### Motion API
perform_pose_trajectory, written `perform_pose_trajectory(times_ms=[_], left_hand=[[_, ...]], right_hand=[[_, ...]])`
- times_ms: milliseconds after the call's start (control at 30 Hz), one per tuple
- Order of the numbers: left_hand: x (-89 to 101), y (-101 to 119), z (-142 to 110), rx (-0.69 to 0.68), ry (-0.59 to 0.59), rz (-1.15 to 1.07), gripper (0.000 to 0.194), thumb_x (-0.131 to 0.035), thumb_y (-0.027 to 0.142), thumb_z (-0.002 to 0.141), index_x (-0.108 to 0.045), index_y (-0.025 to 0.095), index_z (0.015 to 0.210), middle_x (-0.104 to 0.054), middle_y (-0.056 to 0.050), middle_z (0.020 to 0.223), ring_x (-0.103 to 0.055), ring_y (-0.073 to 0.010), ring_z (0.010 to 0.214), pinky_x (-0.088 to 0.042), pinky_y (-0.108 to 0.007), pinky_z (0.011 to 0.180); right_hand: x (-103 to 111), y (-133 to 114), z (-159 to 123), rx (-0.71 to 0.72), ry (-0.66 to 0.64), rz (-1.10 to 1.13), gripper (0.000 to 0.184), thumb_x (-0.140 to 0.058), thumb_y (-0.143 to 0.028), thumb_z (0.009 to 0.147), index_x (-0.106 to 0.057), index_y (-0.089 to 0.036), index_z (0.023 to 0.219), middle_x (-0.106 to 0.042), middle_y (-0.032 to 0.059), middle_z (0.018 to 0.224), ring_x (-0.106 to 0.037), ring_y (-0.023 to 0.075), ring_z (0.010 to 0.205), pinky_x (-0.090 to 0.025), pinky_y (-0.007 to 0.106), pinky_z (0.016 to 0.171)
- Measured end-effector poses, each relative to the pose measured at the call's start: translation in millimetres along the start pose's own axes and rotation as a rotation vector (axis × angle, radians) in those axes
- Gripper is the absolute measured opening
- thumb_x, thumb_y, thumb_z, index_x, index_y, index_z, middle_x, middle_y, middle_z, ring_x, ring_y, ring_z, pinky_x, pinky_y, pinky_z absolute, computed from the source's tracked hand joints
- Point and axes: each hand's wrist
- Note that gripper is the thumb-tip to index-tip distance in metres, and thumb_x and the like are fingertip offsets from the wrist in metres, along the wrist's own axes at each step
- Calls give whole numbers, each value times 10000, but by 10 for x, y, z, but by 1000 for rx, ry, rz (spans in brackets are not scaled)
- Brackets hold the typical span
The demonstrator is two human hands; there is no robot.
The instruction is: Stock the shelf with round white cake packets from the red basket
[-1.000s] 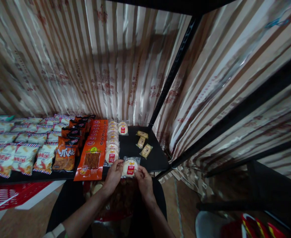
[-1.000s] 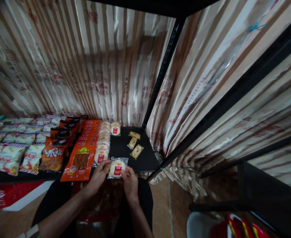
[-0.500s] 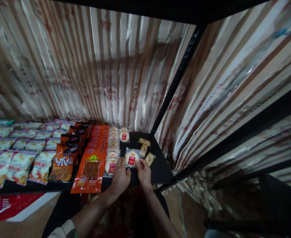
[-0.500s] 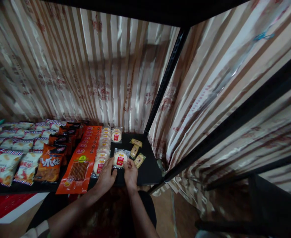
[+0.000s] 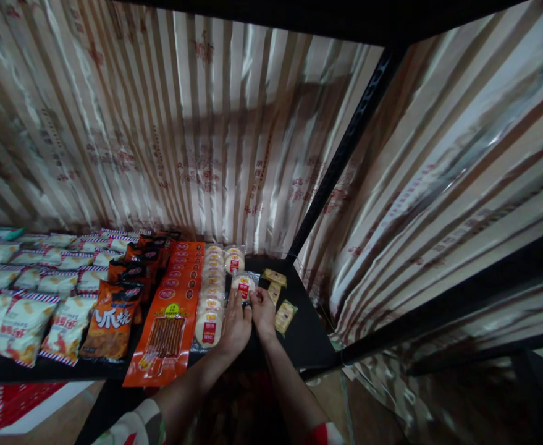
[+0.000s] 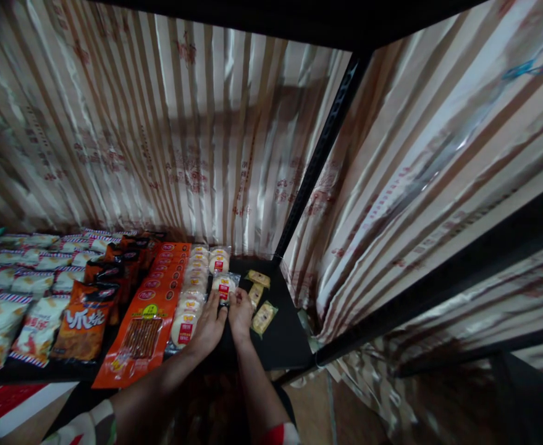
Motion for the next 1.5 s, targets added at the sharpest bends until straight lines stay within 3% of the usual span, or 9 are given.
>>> perform_pose_trajectory(times_ms=[167, 333, 667, 833, 1067, 1267, 1367, 1500], left_hand=[[-84, -15, 155, 18, 11, -49, 527, -338, 269, 824, -354, 56, 1305, -249, -161, 1439, -156, -210, 1346, -144, -367, 1106], [-82, 59, 279, 71, -52, -64, 528, -301, 281, 853, -320, 32, 1319, -210, -194, 1443, -122, -219, 1351, -128, -374, 1104], [-142, 8, 516, 132, -42, -122, 515, -302, 294, 865, -337, 28, 1304, -253, -207, 1425, -188, -224, 1336, -160, -358, 1096], [-183, -45, 588, 99, -50, -137, 459, -330, 208, 841, -406, 78, 1275, -321, -174, 1405, -155, -228, 1344, -130, -391, 1103], [-321, -174, 715, 16, 28, -128, 455, -351, 141, 803, -457, 97, 1244, -423, -156, 1346, -201, -246, 1333, -184, -406, 1093], [-281, -166, 728, 109, -8, -142, 458, -326, 252, 842, -425, 63, 1248, -357, -181, 1383, -223, -226, 1329, -174, -360, 1095], [-274, -174, 706, 100, 23, -168, 456, -335, 270, 841, -442, 71, 1237, -397, -180, 1357, -253, -235, 1318, -190, -363, 1093], [-331, -207, 701, 61, 37, -181, 450, -330, 221, 833, -445, 104, 1252, -422, -141, 1349, -181, -218, 1342, -140, -366, 1106]], right_hand=[[-83, -20, 112, 21, -2, -52, 266, -522, -385, 675, -611, -168, 800, -659, 57, 734, -604, 181, 657, -463, 289, 641], [-178, -6, 212, 57, -67, -56, 270, -513, -384, 674, -618, -160, 783, -655, 59, 719, -594, 186, 645, -453, 285, 625], [-297, 121, 427, 94, -92, -122, 222, -482, -312, 701, -621, -162, 788, -661, 54, 753, -594, 178, 690, -459, 294, 687], [-330, 152, 516, 91, -73, -158, 207, -494, -289, 705, -635, -174, 804, -660, 44, 771, -594, 171, 701, -455, 291, 711], [-374, 118, 570, 119, -46, -242, 236, -472, -262, 718, -656, -164, 830, -639, 65, 787, -577, 186, 777, -440, 289, 744], [-391, 132, 569, 161, -27, -278, 282, -478, -279, 713, -674, -158, 874, -617, 84, 826, -540, 203, 808, -431, 294, 755], [-403, 160, 567, 182, -29, -274, 308, -459, -292, 723, -677, -161, 897, -613, 80, 828, -525, 205, 824, -423, 299, 769], [-411, 206, 579, 197, -70, -289, 318, -442, -309, 735, -677, -180, 906, -621, 74, 841, -512, 208, 843, -415, 308, 776]])
Point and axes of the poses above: each hand's wrist, its own z-axis towards the middle knuckle, its own x-axis out of the back of the hand, y = z × x
